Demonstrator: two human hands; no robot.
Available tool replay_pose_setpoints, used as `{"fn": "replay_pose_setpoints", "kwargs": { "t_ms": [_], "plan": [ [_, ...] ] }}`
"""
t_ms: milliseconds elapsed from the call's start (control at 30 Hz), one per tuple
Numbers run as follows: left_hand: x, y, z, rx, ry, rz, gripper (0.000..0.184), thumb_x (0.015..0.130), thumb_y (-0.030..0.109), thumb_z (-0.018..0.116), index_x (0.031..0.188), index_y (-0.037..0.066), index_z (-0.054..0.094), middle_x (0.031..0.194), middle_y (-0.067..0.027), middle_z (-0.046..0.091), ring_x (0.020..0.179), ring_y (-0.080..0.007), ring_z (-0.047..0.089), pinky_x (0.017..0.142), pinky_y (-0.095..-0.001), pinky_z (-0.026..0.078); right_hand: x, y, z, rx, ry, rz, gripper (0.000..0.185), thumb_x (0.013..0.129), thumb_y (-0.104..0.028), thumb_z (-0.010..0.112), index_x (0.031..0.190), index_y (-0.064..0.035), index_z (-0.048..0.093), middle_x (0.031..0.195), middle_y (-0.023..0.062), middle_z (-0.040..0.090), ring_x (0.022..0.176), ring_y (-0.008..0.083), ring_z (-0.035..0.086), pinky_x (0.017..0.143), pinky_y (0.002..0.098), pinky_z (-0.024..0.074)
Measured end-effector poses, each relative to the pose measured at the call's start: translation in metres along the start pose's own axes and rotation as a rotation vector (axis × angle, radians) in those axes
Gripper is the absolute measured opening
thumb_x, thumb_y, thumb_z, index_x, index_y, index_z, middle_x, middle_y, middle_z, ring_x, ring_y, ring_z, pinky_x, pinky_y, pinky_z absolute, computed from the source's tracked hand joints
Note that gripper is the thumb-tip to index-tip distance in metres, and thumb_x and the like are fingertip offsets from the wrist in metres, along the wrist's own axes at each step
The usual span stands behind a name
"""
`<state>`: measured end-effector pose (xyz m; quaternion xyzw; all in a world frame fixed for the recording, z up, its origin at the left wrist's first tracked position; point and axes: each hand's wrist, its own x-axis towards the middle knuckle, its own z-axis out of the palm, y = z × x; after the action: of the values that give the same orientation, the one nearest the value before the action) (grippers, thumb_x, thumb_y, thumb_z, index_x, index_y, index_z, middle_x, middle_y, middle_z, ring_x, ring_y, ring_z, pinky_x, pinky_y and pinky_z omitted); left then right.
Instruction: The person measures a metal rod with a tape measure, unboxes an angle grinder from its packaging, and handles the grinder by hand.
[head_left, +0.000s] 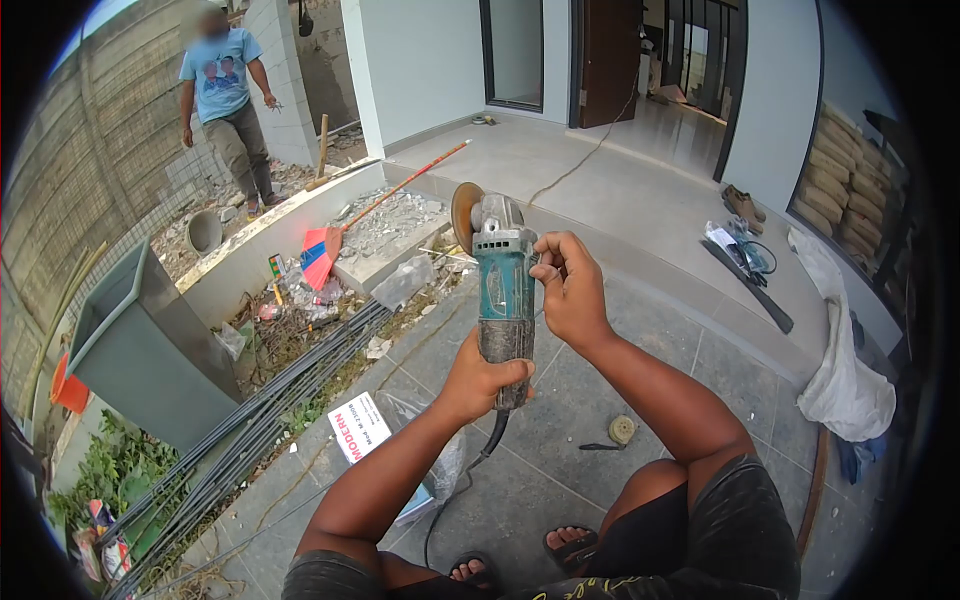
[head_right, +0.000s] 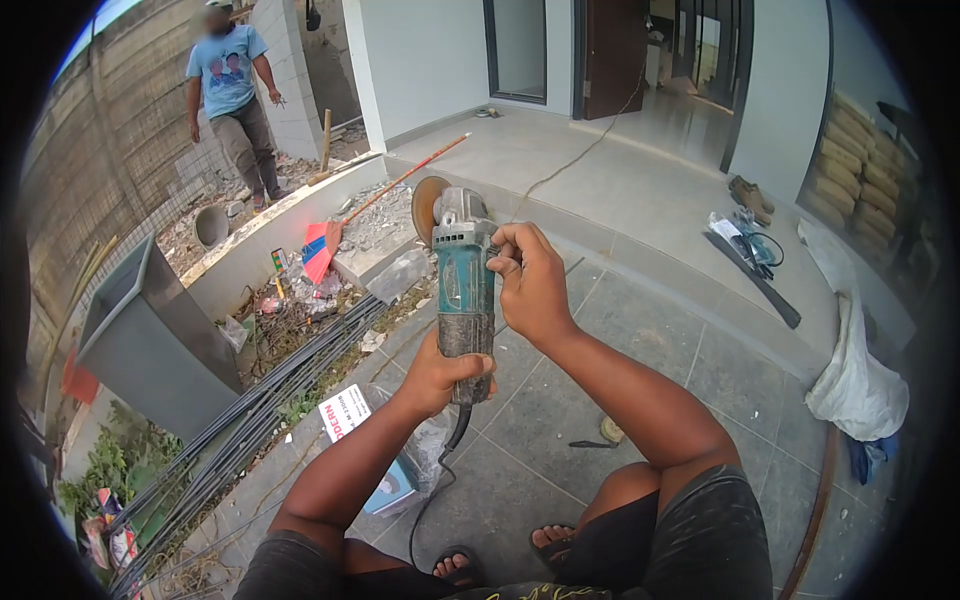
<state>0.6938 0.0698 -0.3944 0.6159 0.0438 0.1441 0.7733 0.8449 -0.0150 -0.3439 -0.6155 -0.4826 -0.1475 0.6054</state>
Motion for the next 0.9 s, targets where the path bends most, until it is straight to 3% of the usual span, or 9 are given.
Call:
{"fn": "replay_pose_setpoints", "kwargs": {
  "t_ms": [67, 467, 667, 900],
  "plan": [
    [0.000, -0.001, 0.003, -0.063, 0.008, 0.009, 0.047, 0.076, 0.014, 0.072, 0.114, -0.001, 0.049, 0.086, -0.0117, 0.061, 0.068, -0.0235, 0.069, 0.059, -0.0365, 0.058, 0.000, -0.001, 0.000, -0.009, 0.034, -0.014, 0.023, 0.081, 0.010, 0.064, 0.101, -0.0006, 0.057, 0.080, 0.0071, 0.055, 0.070, 0.0169, 0.053, 0.069, 0.0308, 0.0466],
    [-0.004, 0.011, 0.008, 0.020, -0.018, -0.010, 0.049, 0.076, 0.013, 0.072, 0.116, -0.002, 0.048, 0.087, -0.0132, 0.062, 0.069, -0.0260, 0.070, 0.061, -0.0382, 0.060, 0.007, 0.001, -0.010, 0.087, 0.010, 0.162, 0.023, 0.080, 0.009, 0.068, 0.098, -0.0029, 0.059, 0.076, 0.0020, 0.055, 0.068, 0.0111, 0.052, 0.066, 0.0286, 0.0460],
    [-0.003, 0.006, 0.009, -0.001, -0.018, -0.021, 0.048, 0.076, 0.013, 0.071, 0.115, -0.001, 0.048, 0.087, -0.0142, 0.062, 0.069, -0.0270, 0.070, 0.061, -0.0390, 0.059, 0.010, -0.003, -0.009, 0.101, 0.130, 0.225, 0.022, 0.081, 0.007, 0.071, 0.087, -0.0030, 0.052, 0.075, 0.0013, 0.055, 0.066, 0.0105, 0.051, 0.064, 0.0283, 0.0454],
    [0.006, -0.003, 0.004, -0.002, -0.014, -0.020, 0.049, 0.075, 0.016, 0.072, 0.114, -0.001, 0.048, 0.087, -0.0160, 0.063, 0.070, -0.0282, 0.070, 0.061, -0.0408, 0.058, 0.013, 0.000, -0.015, 0.117, -0.042, 0.339, 0.024, 0.084, 0.004, 0.071, 0.085, -0.0082, 0.051, 0.076, -0.0035, 0.050, 0.072, 0.0082, 0.047, 0.068, 0.0259, 0.0435]
  ]
}}
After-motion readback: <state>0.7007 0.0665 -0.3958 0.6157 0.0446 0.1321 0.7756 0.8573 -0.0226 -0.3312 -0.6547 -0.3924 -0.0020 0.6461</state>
